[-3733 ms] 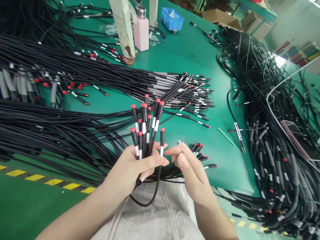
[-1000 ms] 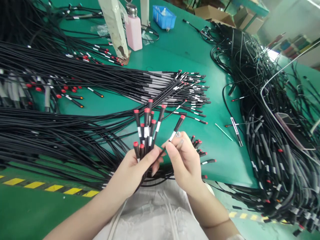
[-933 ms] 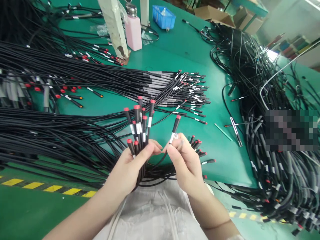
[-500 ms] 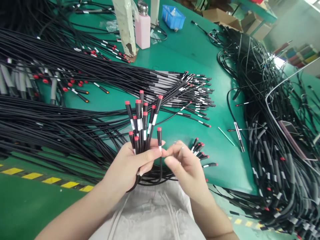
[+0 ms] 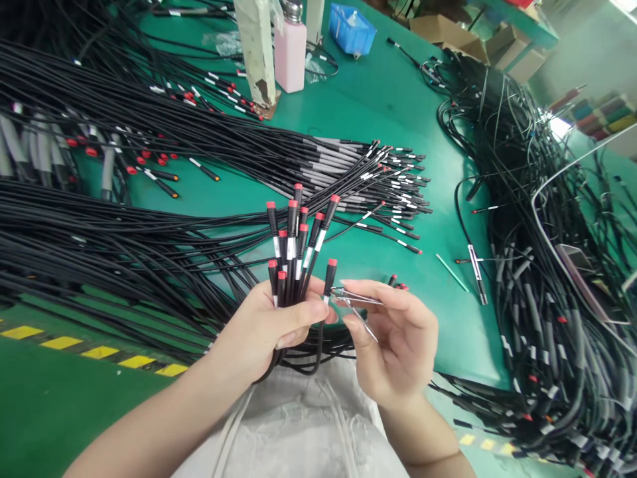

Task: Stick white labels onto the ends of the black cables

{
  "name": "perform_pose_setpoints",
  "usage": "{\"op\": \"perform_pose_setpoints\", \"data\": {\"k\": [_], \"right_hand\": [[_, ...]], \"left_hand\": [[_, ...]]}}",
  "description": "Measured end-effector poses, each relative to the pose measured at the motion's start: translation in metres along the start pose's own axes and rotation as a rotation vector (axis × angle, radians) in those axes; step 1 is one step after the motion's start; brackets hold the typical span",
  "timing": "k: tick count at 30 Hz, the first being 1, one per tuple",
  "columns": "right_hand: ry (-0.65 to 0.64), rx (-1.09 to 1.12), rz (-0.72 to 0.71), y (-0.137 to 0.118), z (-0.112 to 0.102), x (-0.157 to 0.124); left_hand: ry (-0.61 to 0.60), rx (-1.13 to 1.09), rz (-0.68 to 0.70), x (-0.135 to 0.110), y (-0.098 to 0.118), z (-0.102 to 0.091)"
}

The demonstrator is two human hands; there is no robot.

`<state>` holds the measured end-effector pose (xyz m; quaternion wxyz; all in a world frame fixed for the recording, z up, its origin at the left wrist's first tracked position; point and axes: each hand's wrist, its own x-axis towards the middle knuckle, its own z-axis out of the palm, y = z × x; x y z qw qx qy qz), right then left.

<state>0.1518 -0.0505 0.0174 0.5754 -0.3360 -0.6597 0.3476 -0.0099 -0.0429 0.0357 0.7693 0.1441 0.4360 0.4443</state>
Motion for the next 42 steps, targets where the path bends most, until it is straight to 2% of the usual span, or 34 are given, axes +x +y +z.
{"op": "perform_pose_setpoints", "data": {"k": [5, 11, 15, 18, 22, 29, 42], "right_hand": [[-0.058, -0.034, -0.017, 0.003, -0.002, -0.001], [-0.041, -0.221, -0.074, -0.004, -0.002, 0.001], [-0.036, -0.217, -0.060, -0.006, -0.002, 0.005], [0.027, -0.136, -0.022, -0.003, 0.000, 0.004], [0.103, -0.099, -0.062, 0.002, 0.002, 0.002], [0.010, -0.045, -0.033, 0.005, 0.001, -0.002], [-0.007, -0.161, -0.036, 0.006, -0.002, -0.005]], "left_hand": [[-0.011, -0.022, 0.009, 0.001, 0.000, 0.000], [0.033, 0.032, 0.018, 0.000, 0.002, 0.001], [0.057, 0.088, 0.024, -0.001, 0.001, 0.001], [0.011, 0.105, 0.022, -0.001, 0.001, 0.001], [-0.066, 0.098, 0.033, -0.001, 0.004, -0.001], [-0.092, 0.112, 0.015, -0.001, 0.005, 0.000], [-0.144, 0.112, 0.017, -0.001, 0.003, -0.002]]}}
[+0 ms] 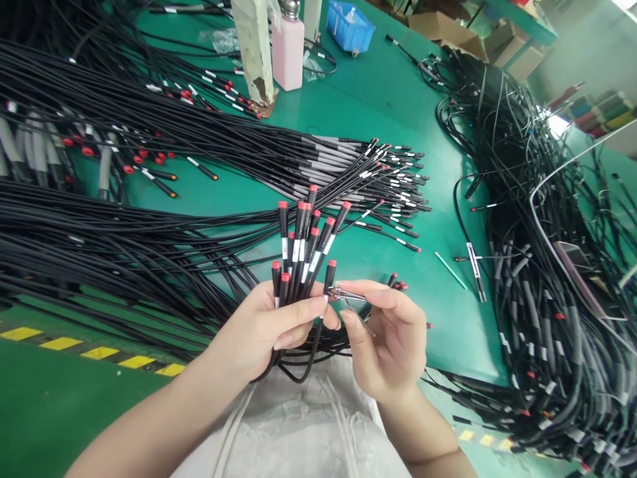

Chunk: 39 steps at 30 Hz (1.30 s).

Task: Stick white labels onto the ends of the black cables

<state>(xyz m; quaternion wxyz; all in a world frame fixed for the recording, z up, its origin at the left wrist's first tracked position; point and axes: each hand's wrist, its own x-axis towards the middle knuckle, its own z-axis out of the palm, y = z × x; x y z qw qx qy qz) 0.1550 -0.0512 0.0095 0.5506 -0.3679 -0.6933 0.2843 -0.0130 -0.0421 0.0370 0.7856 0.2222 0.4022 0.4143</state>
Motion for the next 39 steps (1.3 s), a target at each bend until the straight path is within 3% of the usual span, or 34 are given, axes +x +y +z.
{"op": "perform_pose_setpoints", "data": {"k": [5, 9, 11, 14, 18, 20, 24, 31, 34, 39], "right_hand": [[0.000, 0.027, 0.034, 0.001, -0.001, 0.004], [0.134, 0.014, 0.039, 0.000, -0.005, 0.010], [0.133, -0.059, 0.045, -0.002, -0.008, 0.013], [0.002, -0.160, 0.138, -0.004, -0.009, 0.018], [-0.112, -0.084, 0.281, -0.003, -0.002, 0.023], [-0.113, -0.019, 0.316, -0.002, 0.001, 0.024], [-0.144, 0.064, 0.312, -0.003, -0.003, 0.022], [-0.401, 0.220, 0.370, -0.005, -0.010, 0.022], [-0.383, 0.169, 0.412, -0.003, -0.010, 0.020], [-0.209, 0.126, 0.425, -0.002, -0.017, 0.015]], "left_hand": [[0.019, 0.037, -0.023, 0.003, -0.004, -0.001], [0.045, -0.002, 0.007, 0.002, -0.006, 0.000], [0.033, -0.030, 0.022, 0.002, -0.008, -0.001], [-0.013, -0.006, 0.005, 0.002, -0.012, -0.002], [-0.086, 0.049, -0.021, 0.004, -0.019, -0.003], [-0.056, 0.049, 0.007, 0.004, -0.020, -0.002], [0.133, -0.018, 0.103, 0.006, -0.014, 0.000], [0.048, -0.103, 0.033, 0.008, -0.006, -0.003], [0.090, -0.090, 0.029, 0.007, -0.005, -0.002], [0.119, -0.100, 0.031, 0.004, -0.001, -0.001]]}}
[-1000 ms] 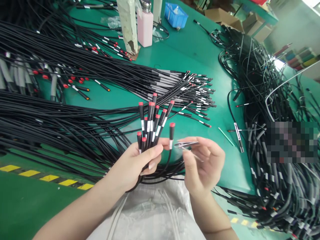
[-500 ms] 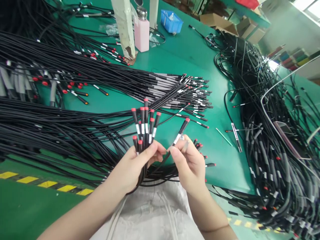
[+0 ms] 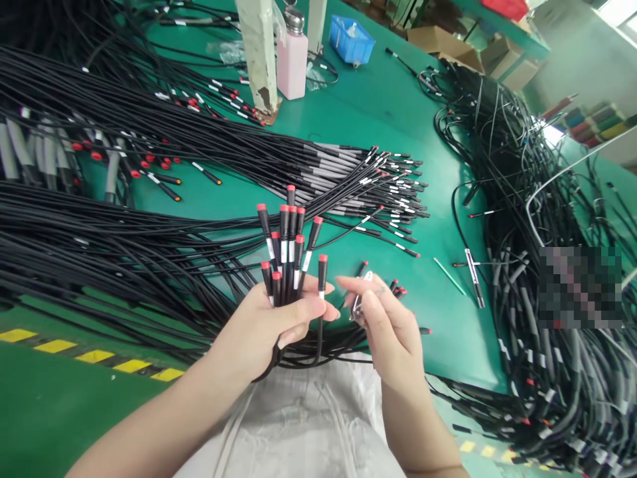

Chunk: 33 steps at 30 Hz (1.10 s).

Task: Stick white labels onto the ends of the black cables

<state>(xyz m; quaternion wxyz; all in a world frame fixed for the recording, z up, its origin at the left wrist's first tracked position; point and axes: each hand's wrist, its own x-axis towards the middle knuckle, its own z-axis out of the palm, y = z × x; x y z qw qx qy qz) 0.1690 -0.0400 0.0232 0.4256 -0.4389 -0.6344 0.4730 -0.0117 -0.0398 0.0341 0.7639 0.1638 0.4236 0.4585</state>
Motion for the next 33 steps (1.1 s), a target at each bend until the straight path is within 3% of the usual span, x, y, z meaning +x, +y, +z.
{"op": "perform_pose_setpoints", "data": {"k": [3, 7, 12, 24, 30, 33], "right_hand": [[0.112, 0.132, -0.076, -0.002, 0.002, -0.003], [0.233, 0.117, -0.266, -0.002, 0.012, -0.004], [0.196, 0.080, -0.458, 0.004, 0.018, -0.002], [0.173, -0.094, -0.452, 0.005, 0.016, -0.005], [0.259, 0.017, -0.356, 0.004, 0.023, -0.006], [0.228, 0.039, -0.372, 0.004, 0.024, -0.009]], "left_hand": [[-0.017, 0.000, -0.020, -0.002, 0.000, 0.002], [-0.022, -0.016, -0.030, -0.001, -0.001, 0.003], [-0.047, -0.018, -0.044, -0.002, -0.001, 0.000], [-0.015, -0.005, -0.065, -0.001, -0.001, 0.003], [-0.009, 0.019, -0.094, -0.002, -0.001, 0.005], [-0.003, 0.016, -0.114, -0.002, -0.002, 0.004]]}}
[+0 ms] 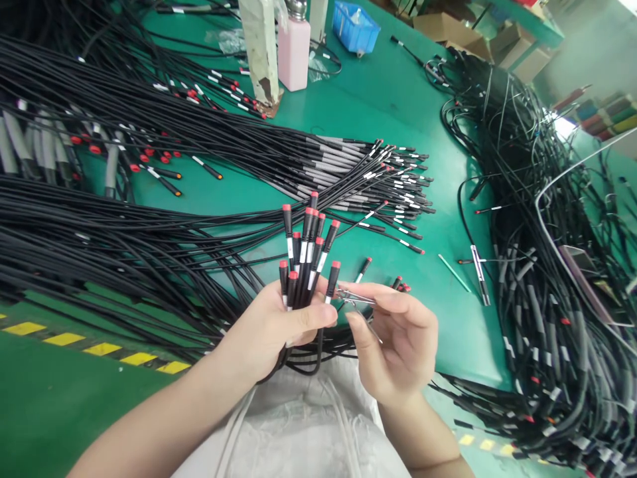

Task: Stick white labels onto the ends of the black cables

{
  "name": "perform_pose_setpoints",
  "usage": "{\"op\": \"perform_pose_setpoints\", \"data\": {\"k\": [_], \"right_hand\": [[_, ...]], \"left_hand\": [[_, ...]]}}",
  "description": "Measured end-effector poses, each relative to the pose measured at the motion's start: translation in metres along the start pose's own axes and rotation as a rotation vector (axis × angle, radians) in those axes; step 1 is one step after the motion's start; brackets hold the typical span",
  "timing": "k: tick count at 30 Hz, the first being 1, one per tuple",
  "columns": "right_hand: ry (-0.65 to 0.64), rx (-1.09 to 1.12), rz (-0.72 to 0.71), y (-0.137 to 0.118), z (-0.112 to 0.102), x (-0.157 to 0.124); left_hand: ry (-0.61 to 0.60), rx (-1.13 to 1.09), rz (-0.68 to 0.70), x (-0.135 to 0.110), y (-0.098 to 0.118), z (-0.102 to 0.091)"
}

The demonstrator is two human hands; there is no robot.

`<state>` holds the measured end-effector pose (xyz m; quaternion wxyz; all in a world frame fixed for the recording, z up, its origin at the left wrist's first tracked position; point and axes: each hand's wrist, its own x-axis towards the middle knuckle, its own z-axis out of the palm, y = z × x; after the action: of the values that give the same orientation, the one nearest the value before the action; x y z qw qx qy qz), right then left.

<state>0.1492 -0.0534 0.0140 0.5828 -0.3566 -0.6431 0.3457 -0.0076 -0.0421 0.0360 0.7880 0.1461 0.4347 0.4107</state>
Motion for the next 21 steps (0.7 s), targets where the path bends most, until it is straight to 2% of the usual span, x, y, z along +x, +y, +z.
{"op": "perform_pose_setpoints", "data": {"k": [6, 13, 21], "right_hand": [[-0.081, -0.062, -0.028, -0.0017, -0.0040, -0.0025], [-0.104, -0.142, -0.041, -0.0036, -0.0063, -0.0038], [-0.047, -0.072, -0.048, -0.0038, 0.0003, -0.0041]], "left_hand": [[-0.051, 0.043, 0.012, 0.0007, -0.0001, -0.0013], [-0.115, 0.030, -0.008, 0.0030, 0.0008, -0.0029], [-0.153, 0.002, -0.029, 0.0019, 0.0004, -0.0040]]}}
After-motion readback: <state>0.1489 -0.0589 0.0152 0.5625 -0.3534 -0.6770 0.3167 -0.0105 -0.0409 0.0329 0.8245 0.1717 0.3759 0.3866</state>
